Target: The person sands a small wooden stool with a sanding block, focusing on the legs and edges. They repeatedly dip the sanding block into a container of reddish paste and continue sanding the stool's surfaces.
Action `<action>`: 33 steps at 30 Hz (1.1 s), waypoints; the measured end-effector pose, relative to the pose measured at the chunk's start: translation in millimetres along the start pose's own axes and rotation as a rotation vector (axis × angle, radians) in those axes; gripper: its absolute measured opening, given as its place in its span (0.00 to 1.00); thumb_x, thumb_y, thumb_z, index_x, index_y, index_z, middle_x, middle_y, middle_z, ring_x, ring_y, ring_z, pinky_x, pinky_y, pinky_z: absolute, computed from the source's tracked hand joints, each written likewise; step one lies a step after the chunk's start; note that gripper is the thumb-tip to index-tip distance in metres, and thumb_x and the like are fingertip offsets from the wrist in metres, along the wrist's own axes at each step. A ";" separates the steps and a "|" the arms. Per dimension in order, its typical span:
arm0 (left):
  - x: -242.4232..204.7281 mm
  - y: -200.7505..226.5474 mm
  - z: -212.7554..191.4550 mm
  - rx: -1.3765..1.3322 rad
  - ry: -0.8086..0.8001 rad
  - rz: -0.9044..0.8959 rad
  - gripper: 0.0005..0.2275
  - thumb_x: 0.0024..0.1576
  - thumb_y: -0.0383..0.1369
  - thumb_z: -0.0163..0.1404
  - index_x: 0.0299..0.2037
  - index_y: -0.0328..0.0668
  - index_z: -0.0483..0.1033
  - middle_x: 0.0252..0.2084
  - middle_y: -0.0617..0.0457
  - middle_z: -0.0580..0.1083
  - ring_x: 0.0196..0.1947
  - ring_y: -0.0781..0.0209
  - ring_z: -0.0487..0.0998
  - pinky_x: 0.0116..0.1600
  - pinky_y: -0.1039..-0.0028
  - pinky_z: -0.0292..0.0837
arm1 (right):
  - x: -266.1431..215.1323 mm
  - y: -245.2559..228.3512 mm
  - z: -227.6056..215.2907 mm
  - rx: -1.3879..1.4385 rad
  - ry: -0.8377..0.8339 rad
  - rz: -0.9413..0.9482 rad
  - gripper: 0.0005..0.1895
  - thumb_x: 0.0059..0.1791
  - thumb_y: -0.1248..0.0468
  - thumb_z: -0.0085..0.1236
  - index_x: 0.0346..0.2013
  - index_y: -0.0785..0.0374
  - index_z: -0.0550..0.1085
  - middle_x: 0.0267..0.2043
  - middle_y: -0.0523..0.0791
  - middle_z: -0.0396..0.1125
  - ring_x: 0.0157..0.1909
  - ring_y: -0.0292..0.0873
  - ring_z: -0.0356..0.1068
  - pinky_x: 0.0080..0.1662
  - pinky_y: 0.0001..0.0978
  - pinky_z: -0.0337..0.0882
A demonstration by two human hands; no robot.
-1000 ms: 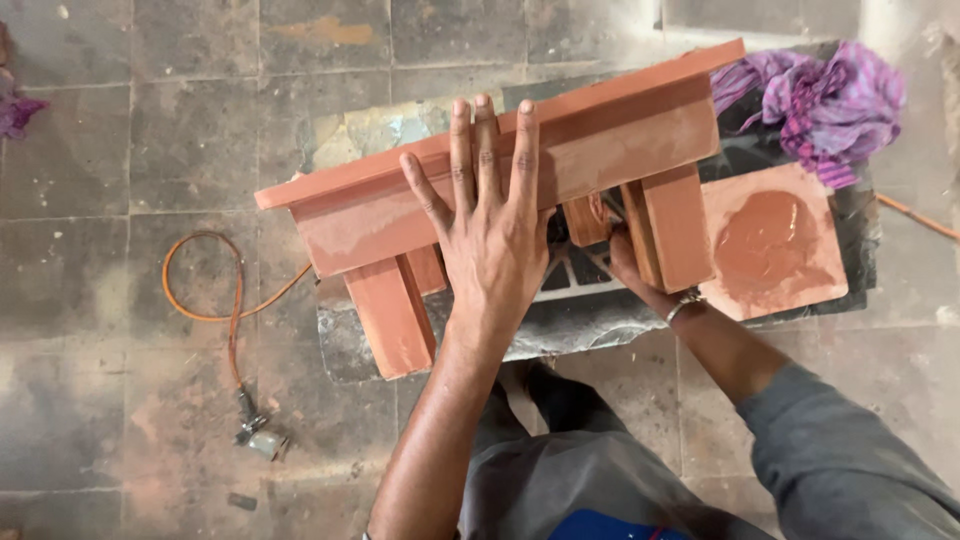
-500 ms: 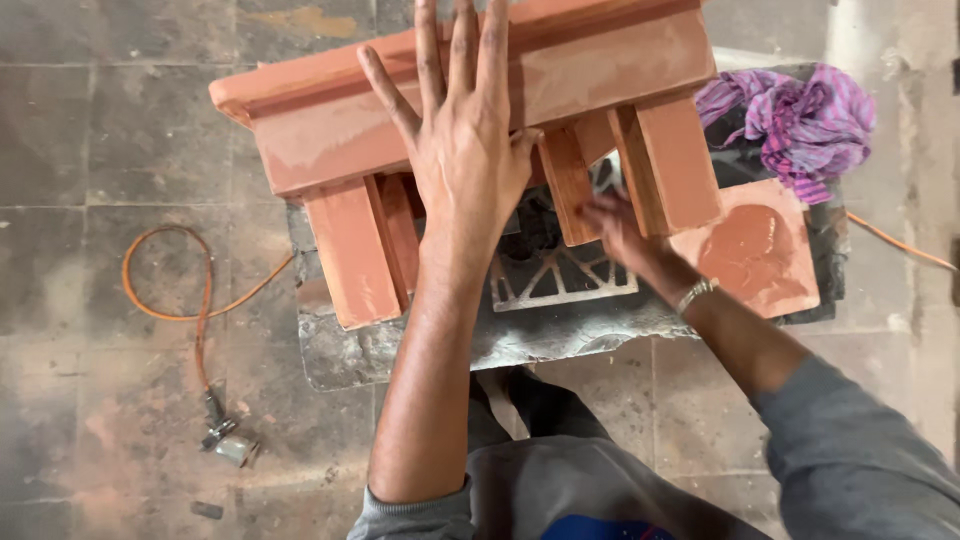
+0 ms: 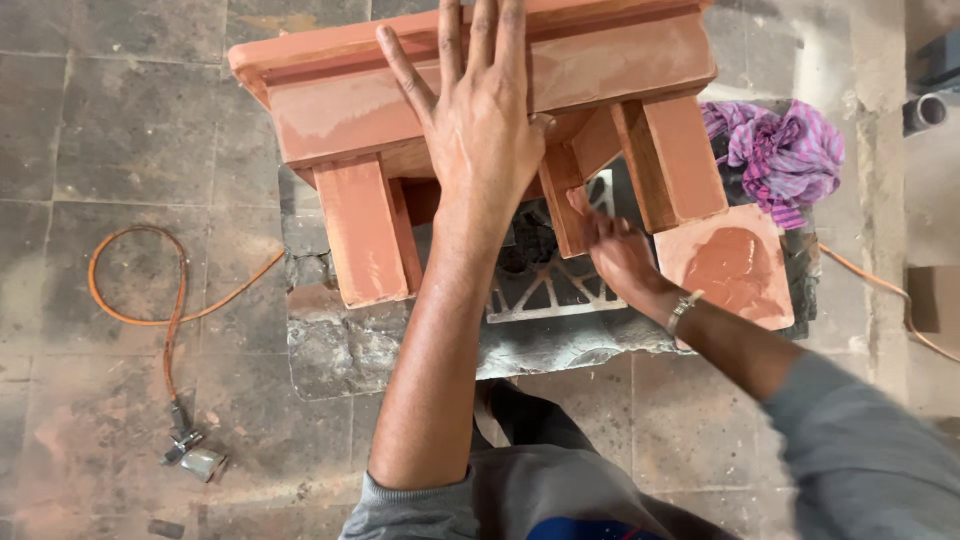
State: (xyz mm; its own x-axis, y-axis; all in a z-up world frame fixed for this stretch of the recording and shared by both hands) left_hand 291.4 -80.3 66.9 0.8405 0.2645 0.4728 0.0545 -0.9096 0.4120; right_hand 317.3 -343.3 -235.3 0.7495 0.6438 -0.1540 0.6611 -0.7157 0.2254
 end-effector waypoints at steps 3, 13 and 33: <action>-0.5 1.8 0.2 -0.033 0.034 -0.010 0.43 0.46 0.21 0.57 0.75 0.46 0.51 0.76 0.50 0.59 0.78 0.47 0.50 0.76 0.30 0.15 | -4.9 20.1 -16.7 0.676 0.256 -0.226 0.02 0.60 0.65 0.46 0.44 0.57 0.68 0.38 0.46 0.64 0.41 0.41 0.63 0.47 0.33 0.67; 6.3 -6.3 14.1 0.052 0.038 -0.024 0.41 0.49 0.17 0.52 0.76 0.47 0.51 0.75 0.51 0.61 0.78 0.48 0.52 0.74 0.26 0.13 | 48.7 24.8 -9.3 0.598 -0.162 0.120 0.14 0.62 0.56 0.44 0.55 0.50 0.77 0.51 0.39 0.73 0.42 0.42 0.73 0.47 0.34 0.76; 7.4 7.4 -9.0 0.269 -0.070 0.063 0.32 0.48 0.26 0.58 0.68 0.38 0.66 0.69 0.43 0.68 0.70 0.46 0.66 0.71 0.32 0.16 | 28.3 4.1 -57.7 0.826 0.258 0.305 0.13 0.56 0.68 0.48 0.51 0.68 0.76 0.49 0.57 0.73 0.53 0.55 0.74 0.50 0.42 0.76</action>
State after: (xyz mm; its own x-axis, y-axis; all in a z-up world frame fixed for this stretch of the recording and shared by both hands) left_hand 293.2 -82.2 80.5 0.8815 0.1906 0.4319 0.1343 -0.9783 0.1577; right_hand 339.2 -312.5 -183.3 0.9301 0.3651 0.0409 0.3253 -0.7666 -0.5537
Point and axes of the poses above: each hand's wrist, its own x-axis towards the middle knuckle, its own z-axis out of the palm, y = z × x, the point moved 5 cm from there along x, towards the middle knuckle
